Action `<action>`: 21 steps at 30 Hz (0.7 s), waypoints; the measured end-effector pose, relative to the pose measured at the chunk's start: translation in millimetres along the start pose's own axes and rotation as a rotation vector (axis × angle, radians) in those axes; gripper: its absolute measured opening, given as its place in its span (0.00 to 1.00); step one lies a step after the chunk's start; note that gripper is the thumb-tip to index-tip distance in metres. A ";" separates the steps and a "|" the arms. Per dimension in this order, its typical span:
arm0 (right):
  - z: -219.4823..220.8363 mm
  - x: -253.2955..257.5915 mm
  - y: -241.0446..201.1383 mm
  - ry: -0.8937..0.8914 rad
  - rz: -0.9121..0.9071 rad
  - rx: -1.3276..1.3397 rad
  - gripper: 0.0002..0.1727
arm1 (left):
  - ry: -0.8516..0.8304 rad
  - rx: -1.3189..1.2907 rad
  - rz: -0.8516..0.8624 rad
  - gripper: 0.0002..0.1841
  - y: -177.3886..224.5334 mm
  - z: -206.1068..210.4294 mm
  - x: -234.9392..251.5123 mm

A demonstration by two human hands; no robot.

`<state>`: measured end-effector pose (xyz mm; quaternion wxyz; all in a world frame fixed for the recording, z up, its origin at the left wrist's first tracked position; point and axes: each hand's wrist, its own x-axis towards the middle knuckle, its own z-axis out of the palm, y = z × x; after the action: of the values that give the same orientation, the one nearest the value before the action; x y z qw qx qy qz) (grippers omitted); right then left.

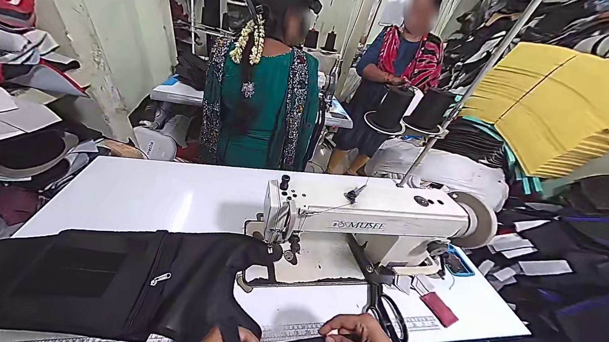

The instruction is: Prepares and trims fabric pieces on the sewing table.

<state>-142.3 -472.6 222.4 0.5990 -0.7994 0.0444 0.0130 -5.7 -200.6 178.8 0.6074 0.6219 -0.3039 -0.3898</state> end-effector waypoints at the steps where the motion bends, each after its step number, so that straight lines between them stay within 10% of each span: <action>1: -4.8 -2.2 7.1 -0.034 0.048 -0.042 0.08 | 0.066 0.043 -0.004 0.04 -0.4 -7.4 -2.5; 7: 33.7 32.7 34.5 -0.196 0.000 -0.138 0.28 | 0.050 0.406 0.026 0.12 2.5 -13.6 18.1; 11: 68.5 83.3 48.6 0.056 0.076 0.496 0.08 | 0.237 0.800 0.182 0.14 5.3 -25.9 55.9; 17: 31.8 139.0 65.1 0.222 0.314 0.076 0.05 | 0.201 1.204 0.225 0.30 -17.9 -64.0 98.0; 21: 28.3 163.2 57.0 0.205 0.424 0.005 0.07 | 0.270 1.252 0.101 0.22 -12.8 -70.8 122.1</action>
<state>16.2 -470.4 147.8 0.5773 -0.7677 0.2722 0.0571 116.0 -266.9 149.1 0.1800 0.8872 -0.4240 -0.0278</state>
